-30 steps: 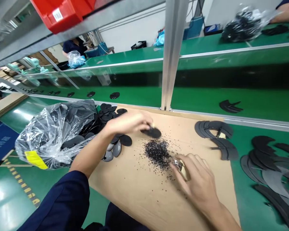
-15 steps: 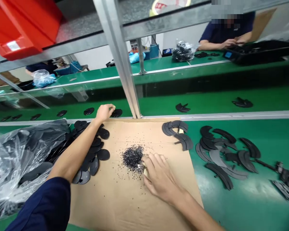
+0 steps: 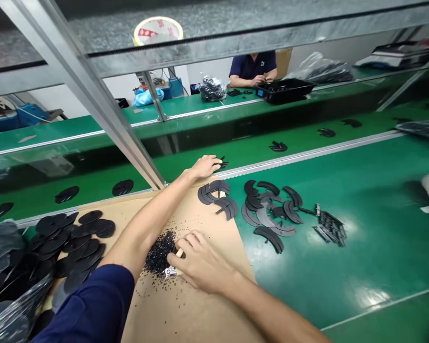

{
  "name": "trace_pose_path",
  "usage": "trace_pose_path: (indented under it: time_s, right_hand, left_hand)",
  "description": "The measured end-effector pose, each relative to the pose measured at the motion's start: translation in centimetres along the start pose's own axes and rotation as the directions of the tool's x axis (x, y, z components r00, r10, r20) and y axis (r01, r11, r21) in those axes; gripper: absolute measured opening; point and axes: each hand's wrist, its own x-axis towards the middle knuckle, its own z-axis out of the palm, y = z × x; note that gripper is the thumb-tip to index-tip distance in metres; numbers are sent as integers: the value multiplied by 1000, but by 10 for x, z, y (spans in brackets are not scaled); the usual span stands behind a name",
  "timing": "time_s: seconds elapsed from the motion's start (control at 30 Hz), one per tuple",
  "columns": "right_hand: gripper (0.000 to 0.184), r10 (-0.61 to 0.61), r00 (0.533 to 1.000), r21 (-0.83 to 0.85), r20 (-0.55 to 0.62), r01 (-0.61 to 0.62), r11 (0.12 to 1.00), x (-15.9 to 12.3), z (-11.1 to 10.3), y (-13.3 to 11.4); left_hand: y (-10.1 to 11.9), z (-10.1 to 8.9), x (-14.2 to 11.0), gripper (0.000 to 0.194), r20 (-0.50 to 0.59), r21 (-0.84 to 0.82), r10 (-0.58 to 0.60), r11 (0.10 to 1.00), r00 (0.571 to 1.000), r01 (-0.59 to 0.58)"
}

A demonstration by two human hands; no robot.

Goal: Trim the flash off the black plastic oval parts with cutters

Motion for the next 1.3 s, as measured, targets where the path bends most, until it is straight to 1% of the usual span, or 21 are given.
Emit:
trace_pose_path:
  time_s: [0.1, 0.17, 0.23, 0.3, 0.37, 0.47, 0.5, 0.57, 0.63, 0.67, 0.77, 0.8, 0.9, 0.97, 1.0, 1.03, 1.07, 1.1, 1.13, 1.23, 1.3]
  right_hand:
    - [26, 10, 1000, -3, 8, -10, 1000, -2, 0, -1]
    - [29, 17, 1000, -14, 3, -17, 1000, -2, 1, -1]
    - [30, 14, 1000, -20, -12, -14, 1000, -2, 1, -2]
    - [28, 13, 999, -15, -44, -14, 1000, -2, 3, -2]
    - [27, 39, 994, 29, -99, -37, 999, -1, 5, -3]
    - [28, 160, 956, 241, -247, -100, 966, -1, 9, -3]
    - [29, 230, 923, 354, -309, -113, 928, 0, 10, -2]
    - [27, 413, 820, 599, -395, -111, 793, 3, 10, 0]
    - [23, 594, 714, 796, -371, -85, 599, 6, 8, 4]
    - [24, 649, 689, 859, -323, -74, 507, 9, 7, 6]
    - [32, 720, 676, 968, -154, -43, 247, 17, 5, 12]
    - [32, 712, 697, 984, -87, -53, 172, 20, 5, 12]
    - [40, 655, 751, 987, 84, -153, 48, 25, 2, 10]
    - [45, 633, 760, 978, 149, -208, 20, 27, -2, 5]
    - [46, 633, 757, 974, 164, -226, 18, 28, -5, 2]
    - [48, 643, 748, 971, 165, -237, 27, 28, -7, -1]
    - [49, 658, 737, 969, 157, -245, 44, 29, -8, -3]
    - [51, 676, 723, 966, 142, -250, 64, 29, -9, -4]
    - [53, 692, 711, 964, 127, -252, 82, 29, -8, -5]
    - [55, 715, 692, 963, 98, -247, 107, 29, -3, -4]
    - [51, 715, 690, 965, 108, -247, 93, 28, 0, -3]
  left_hand:
    - [3, 18, 22, 32, -25, -34, -62, 998, 998, 61]
    - [0, 22, 24, 35, -57, -74, -93, 993, 994, 89]
    - [-6, 20, 18, 32, -108, -131, -122, 985, 987, 108]
    - [-13, 12, 7, 25, -178, -206, -151, 972, 972, 113]
    - [-20, -3, -10, 20, -250, -293, -166, 952, 954, 89]
    - [-28, -33, -48, 28, -323, -416, -148, 909, 935, 0]
    - [-30, -42, -66, 27, -337, -448, -138, 894, 931, -30]
    - [-31, -58, -105, 20, -357, -496, -126, 865, 925, -74]
    - [-27, -65, -148, 24, -355, -571, -104, 811, 929, -128]
    - [-22, -65, -169, 28, -342, -618, -84, 771, 936, -157]
    - [-2, -52, -224, 31, -258, -732, -21, 657, 966, -181]
    - [5, -46, -238, 27, -225, -740, -8, 652, 974, -166]
    - [20, -35, -267, 14, -194, -681, 29, 716, 981, -156]
    - [17, -38, -280, 12, -177, -553, 50, 821, 983, -142]
    - [11, -45, -287, 13, -137, -442, 25, 893, 990, -83]
    - [1, -53, -292, 14, -86, -303, -39, 953, 996, 11]
    - [-11, -64, -298, 12, -44, -153, -134, 980, 990, 126]
    - [-27, -75, -303, 10, -23, 7, -265, 964, 964, 265]
    - [-44, -87, -309, 10, -39, 90, -369, 924, 929, 371]
    - [-96, -114, -321, 16, -133, 159, -555, 806, 821, 570]
    - [-124, -122, -327, 14, -181, 161, -634, 735, 752, 659]
